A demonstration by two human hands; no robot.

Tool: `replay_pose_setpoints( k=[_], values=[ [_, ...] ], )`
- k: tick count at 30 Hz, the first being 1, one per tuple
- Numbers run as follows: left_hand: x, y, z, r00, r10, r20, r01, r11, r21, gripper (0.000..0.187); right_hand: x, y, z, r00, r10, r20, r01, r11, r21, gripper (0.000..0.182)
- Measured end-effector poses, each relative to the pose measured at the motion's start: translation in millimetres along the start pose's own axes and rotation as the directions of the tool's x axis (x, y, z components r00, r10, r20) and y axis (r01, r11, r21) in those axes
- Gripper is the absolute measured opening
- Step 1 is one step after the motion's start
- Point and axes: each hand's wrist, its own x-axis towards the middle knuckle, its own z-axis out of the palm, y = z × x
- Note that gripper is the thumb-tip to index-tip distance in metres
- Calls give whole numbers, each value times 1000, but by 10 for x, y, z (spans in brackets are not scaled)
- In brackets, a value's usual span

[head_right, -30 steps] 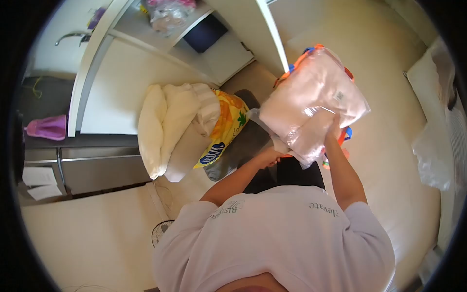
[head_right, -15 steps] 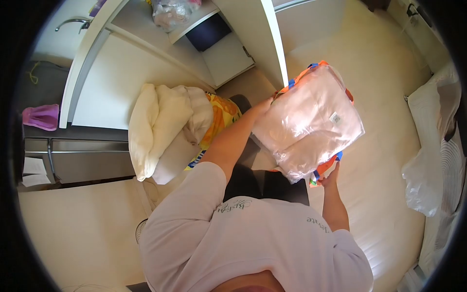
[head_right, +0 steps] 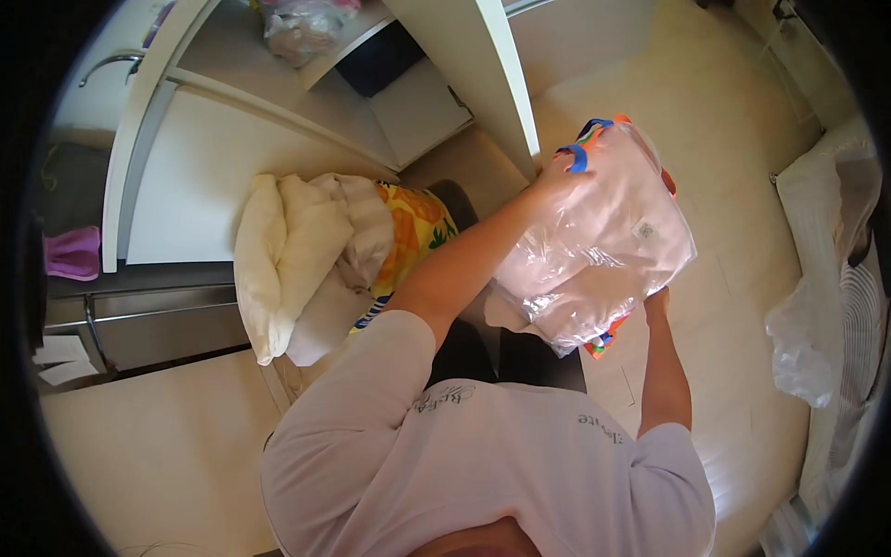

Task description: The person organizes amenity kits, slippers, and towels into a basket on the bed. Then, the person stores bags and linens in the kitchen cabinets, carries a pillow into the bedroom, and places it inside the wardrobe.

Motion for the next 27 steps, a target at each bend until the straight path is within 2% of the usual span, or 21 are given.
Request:
replay_pose_setpoints(
  k=[2, 3, 5, 7, 8, 10, 12, 13, 15, 16, 19, 21, 22, 23, 25, 26, 27],
  values=[
    [-112, 670, 61, 985, -167, -47, 172, 972, 161, 30, -173, 167, -152, 988, 68, 135, -71, 997, 16, 29],
    [-196, 907, 84, 975, -222, 9, 219, 967, 128, 28, -286, 289, -235, 975, 99, 200, -107, 994, 25, 29],
    [-394, 1239, 87, 940, -316, 125, 309, 948, 71, 28, -940, 20, -538, 923, 177, 343, -187, 982, -2, 30],
    [-605, 1349, -104, 918, -303, 254, 317, 948, -14, 34, -1627, -532, -813, 867, 291, 403, -403, 887, 226, 35],
    [-718, 1412, -215, 903, -290, 316, 323, 945, -55, 38, -1745, -730, -994, 861, 294, 414, -430, 857, 284, 36],
    [-941, 1633, -430, 923, -327, 203, 340, 940, -31, 46, -1923, -1093, -1307, 851, 288, 439, -473, 783, 404, 38],
    [-1118, 1981, -632, 934, -301, 192, 299, 953, 42, 45, -2098, -1638, -1521, 819, 231, 526, -509, 715, 479, 38],
    [-1204, 2147, -660, 939, -291, 185, 281, 956, 81, 44, -2145, -1832, -1546, 815, 136, 563, -461, 741, 489, 39],
    [-1268, 2391, -492, 946, -118, 303, 137, 990, -43, 42, -2253, -2230, -1508, 797, -40, 602, -371, 755, 541, 39],
    [-1347, 2403, -390, 937, -34, 347, 78, 990, -114, 42, -2342, -2466, -1505, 750, -139, 646, -325, 774, 543, 39],
    [-1561, 2353, -244, 787, 29, 617, -121, 987, 109, 38, -2605, -2911, -1502, 650, -380, 658, -139, 792, 595, 35],
    [-1919, 2211, -58, 840, -28, 542, -38, 993, 111, 31, -2695, -3132, -1573, 721, -547, 424, -7, 607, 795, 31],
    [-2132, 2092, 36, 841, -13, 541, -73, 988, 137, 31, -2688, -3172, -1594, 538, -655, 530, -12, 623, 782, 28],
    [-2302, 2016, 116, 841, 6, 542, -112, 980, 163, 33, -2731, -3167, -1466, 514, -619, 595, 108, 734, 671, 28],
    [-2524, 2162, 263, 810, -271, 519, -125, 786, 605, 32, -2829, -3096, -1215, 494, -540, 681, 375, 839, 393, 34],
    [-2587, 2024, 283, 804, -182, 566, -66, 919, 388, 32, -2954, -3159, -1147, 557, -436, 707, 230, 899, 373, 33],
    [-2625, 1855, 253, 803, -70, 592, -17, 990, 141, 32, -2917, -3194, -1113, 582, -450, 678, 253, 892, 375, 32]
  ],
)
